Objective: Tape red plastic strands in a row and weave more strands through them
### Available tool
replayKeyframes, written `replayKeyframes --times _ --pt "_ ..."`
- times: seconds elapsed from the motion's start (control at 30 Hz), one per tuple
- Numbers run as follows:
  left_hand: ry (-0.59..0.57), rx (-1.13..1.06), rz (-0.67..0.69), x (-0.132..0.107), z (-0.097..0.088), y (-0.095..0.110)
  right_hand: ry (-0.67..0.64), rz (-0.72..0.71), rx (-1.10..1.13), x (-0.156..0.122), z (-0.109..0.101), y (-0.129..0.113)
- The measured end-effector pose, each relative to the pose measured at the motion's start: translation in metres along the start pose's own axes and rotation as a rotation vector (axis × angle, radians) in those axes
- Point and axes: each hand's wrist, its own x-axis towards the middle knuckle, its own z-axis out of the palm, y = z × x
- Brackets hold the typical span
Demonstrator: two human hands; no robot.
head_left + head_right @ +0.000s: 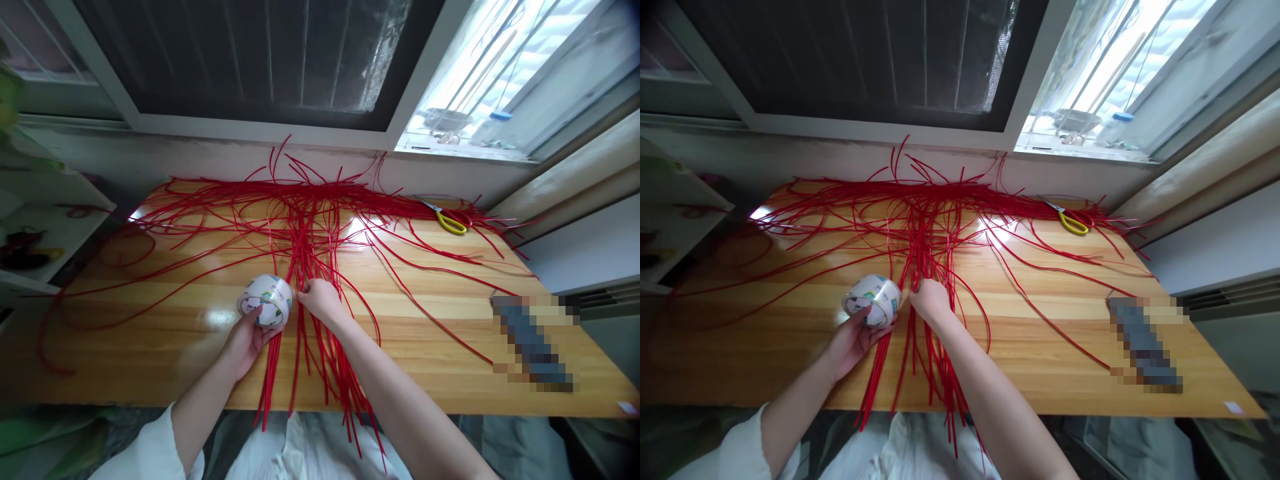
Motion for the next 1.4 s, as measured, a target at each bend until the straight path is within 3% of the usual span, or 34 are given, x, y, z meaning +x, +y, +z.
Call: replayKeyframes --times 0.1,0.2,0.3,0.47,0.53,0.63,0.73,0.83,1.03,1.23,1.4 --pt "0.0 0.001 0.005 0.0 -0.001 0.0 -0.012 0.03 0.245 -0.002 -0.004 0.004" --pt "-0.011 -0.002 0.006 0.001 -0.001 -0.001 -0.126 0.026 0.532 -0.006 -0.007 0.006" --pt "0.0 0.001 0.004 0.001 0.0 -0.001 -0.32 -0.02 0.771 -0.008 -0.008 0.008" --pt "0.017 0.005 0.014 0.002 -0.001 0.0 -0.753 -0.045 1.399 -0.003 -0.002 0.02" --pt "0.005 0.003 0.015 0.002 -0.002 0.0 -0.79 -0.014 1.52 -0.001 0.001 0.024" --pt "-0.009 -0.006 0.001 0.003 -0.003 0.0 -0.673 0.05 1.617 0.0 0.004 0.027" --pt "-0.023 -0.014 -0.011 0.003 -0.004 0.0 -0.572 0.062 1.603 -0.001 0.003 0.024" --pt "-0.029 -0.016 -0.007 0.004 -0.005 0.0 -0.553 0.021 1.501 -0.004 0.002 0.017" --pt "-0.033 -0.021 -0.014 0.004 -0.006 0.0 -0.393 -0.121 1.011 -0.005 0.005 0.013" --pt "-0.039 -0.015 -0.01 0.002 -0.005 0.001 -0.245 -0.066 0.686 0.001 0.02 0.012" --pt "-0.063 -0.026 -0.026 0.0 -0.004 0.002 -0.184 -0.051 0.576 0.003 0.026 0.009"
